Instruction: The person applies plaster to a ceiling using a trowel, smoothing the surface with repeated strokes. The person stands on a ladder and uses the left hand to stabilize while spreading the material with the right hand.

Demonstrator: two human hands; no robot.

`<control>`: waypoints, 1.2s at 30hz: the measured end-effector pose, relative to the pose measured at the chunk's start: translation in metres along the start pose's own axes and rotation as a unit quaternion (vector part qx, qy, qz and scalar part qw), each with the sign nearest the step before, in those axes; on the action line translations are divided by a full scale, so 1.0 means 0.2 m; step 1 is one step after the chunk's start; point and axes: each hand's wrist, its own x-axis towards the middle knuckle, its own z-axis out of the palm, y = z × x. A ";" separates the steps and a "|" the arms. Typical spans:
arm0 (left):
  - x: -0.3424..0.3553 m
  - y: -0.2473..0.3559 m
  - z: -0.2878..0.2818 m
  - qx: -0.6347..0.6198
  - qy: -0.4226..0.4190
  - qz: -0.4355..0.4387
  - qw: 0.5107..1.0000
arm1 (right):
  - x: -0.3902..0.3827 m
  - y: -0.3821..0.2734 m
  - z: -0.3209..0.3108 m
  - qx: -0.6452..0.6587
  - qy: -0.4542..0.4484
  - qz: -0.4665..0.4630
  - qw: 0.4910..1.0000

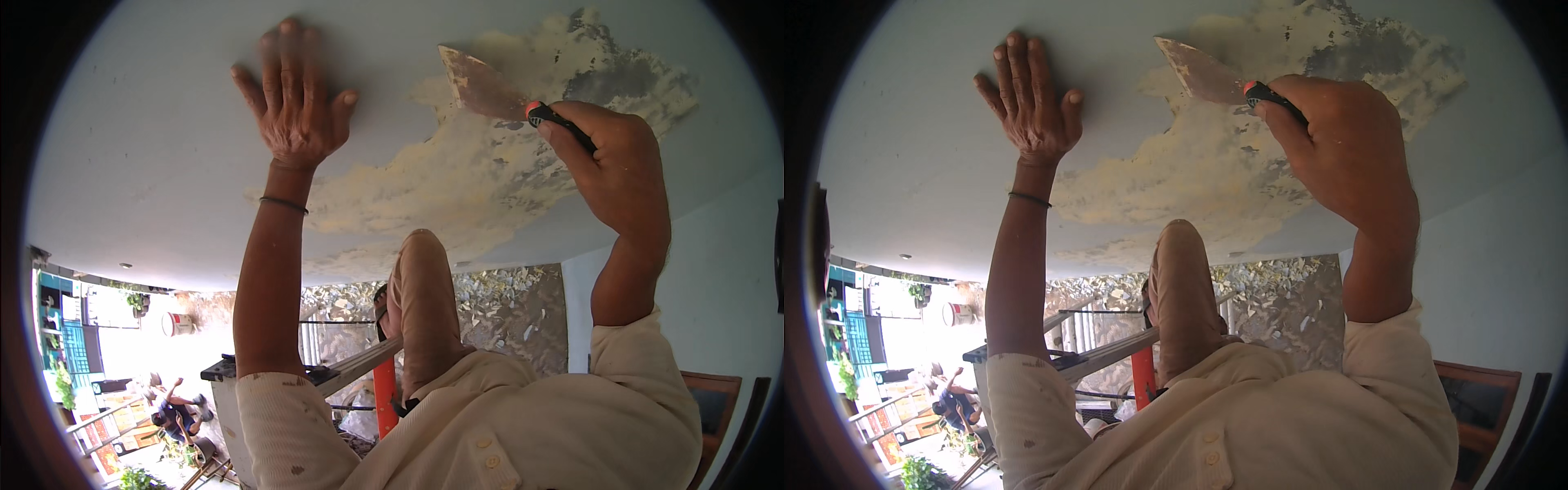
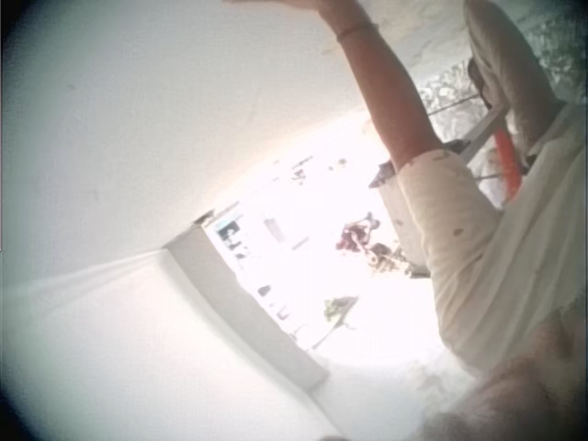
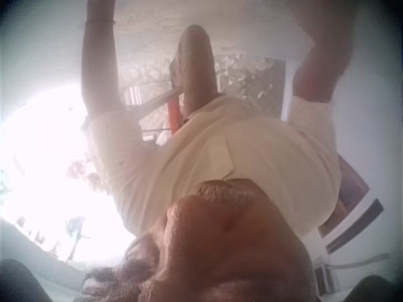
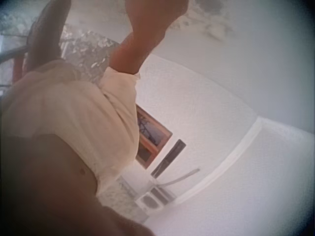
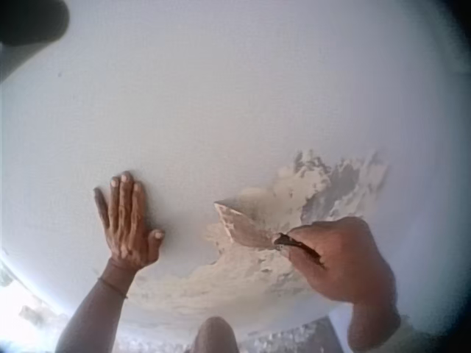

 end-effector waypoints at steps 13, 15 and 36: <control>0.02 0.01 -0.03 0.058 -0.014 0.033 0.998 | 0.00 0.01 0.04 0.002 0.003 -0.036 0.999; 0.01 0.02 -0.03 0.058 -0.021 0.029 0.998 | 0.00 0.00 0.17 -0.053 -0.052 -0.041 0.996; 0.01 0.01 -0.02 0.051 0.001 0.046 0.998 | -0.24 0.04 0.31 0.160 0.019 0.097 0.982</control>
